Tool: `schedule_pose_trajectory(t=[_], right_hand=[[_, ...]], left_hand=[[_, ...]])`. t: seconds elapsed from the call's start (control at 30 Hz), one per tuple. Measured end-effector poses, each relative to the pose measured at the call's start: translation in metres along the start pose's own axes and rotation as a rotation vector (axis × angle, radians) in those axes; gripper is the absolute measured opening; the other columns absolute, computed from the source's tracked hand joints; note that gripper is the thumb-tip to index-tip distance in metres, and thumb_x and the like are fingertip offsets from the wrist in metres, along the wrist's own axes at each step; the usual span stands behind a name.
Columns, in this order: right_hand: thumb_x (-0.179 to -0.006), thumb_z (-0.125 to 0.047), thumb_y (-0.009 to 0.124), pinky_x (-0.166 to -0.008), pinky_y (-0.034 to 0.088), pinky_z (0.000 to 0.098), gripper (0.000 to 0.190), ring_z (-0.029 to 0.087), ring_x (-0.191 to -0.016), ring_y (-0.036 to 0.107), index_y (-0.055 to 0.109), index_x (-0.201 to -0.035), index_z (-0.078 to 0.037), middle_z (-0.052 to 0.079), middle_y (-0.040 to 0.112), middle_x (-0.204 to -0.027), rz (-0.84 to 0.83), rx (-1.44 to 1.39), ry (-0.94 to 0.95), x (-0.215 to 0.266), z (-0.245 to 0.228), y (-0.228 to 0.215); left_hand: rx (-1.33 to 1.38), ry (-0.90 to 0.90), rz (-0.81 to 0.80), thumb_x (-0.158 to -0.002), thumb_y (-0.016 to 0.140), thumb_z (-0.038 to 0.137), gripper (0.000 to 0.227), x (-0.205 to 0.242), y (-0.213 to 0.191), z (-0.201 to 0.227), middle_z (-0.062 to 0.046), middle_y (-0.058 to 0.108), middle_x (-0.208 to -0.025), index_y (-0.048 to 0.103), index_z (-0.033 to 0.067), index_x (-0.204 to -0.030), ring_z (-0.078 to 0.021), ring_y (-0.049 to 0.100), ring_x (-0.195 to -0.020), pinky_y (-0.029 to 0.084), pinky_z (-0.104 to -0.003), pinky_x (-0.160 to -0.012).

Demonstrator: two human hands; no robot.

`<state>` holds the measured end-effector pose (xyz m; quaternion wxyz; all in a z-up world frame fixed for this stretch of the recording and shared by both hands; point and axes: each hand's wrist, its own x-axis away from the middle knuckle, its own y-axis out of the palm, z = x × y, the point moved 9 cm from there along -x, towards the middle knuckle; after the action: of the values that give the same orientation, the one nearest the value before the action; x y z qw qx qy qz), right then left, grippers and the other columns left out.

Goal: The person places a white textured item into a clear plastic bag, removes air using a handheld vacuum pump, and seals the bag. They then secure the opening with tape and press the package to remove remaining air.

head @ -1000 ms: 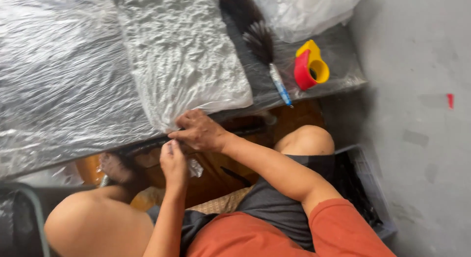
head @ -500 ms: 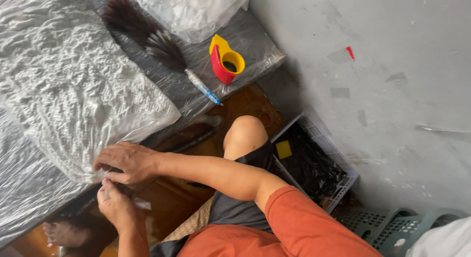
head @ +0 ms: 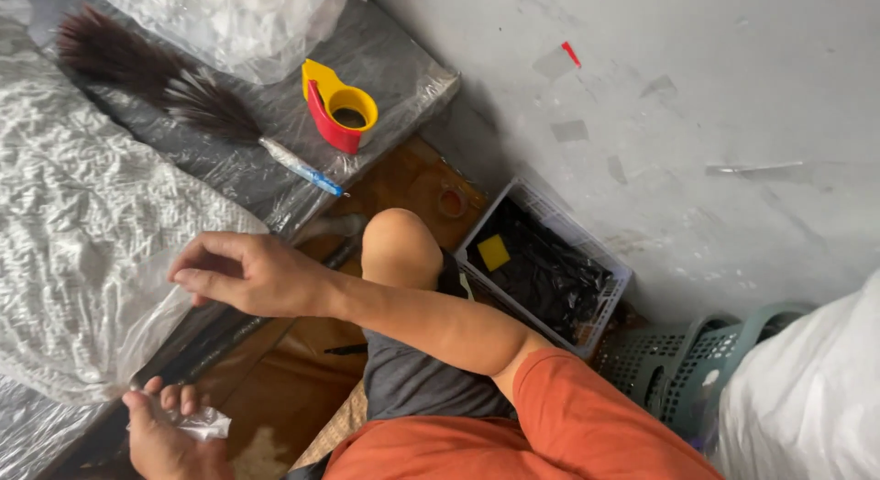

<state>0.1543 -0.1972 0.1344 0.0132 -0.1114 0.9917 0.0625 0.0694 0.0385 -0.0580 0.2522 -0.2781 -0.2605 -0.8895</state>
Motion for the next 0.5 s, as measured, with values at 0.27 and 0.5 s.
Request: schedule_pose_trajectory(t=[0.27, 0.5], right_hand=[[-0.106, -0.021, 0.058, -0.099, 0.054, 0.0343, 0.017, 0.023, -0.106, 0.064, 0.065, -0.109, -0.006, 0.008, 0.064, -0.109, 0.409, 0.667, -0.385, 0.113, -0.069, -0.13], [-0.103, -0.019, 0.061, -0.085, 0.059, 0.0275, 0.016, 0.018, -0.091, 0.07, 0.062, -0.111, -0.005, 0.01, 0.071, -0.096, 1.14, 0.292, -0.227, 0.254, -0.012, -0.323]], left_hand=[[-0.047, -0.094, 0.016, -0.114, 0.042, 0.049, 0.027, -0.032, -0.02, -0.014, 0.013, 0.041, -0.073, 0.052, 0.0247, -0.11, -0.0047, 0.037, -0.054, 0.042, -0.026, -0.072], [0.113, -0.045, -0.458, -0.118, 0.044, 0.058, 0.032, -0.111, -0.067, -0.044, 0.021, 0.06, -0.089, 0.063, 0.0326, -0.121, -0.0001, 0.053, -0.077, 0.039, -0.028, -0.081]])
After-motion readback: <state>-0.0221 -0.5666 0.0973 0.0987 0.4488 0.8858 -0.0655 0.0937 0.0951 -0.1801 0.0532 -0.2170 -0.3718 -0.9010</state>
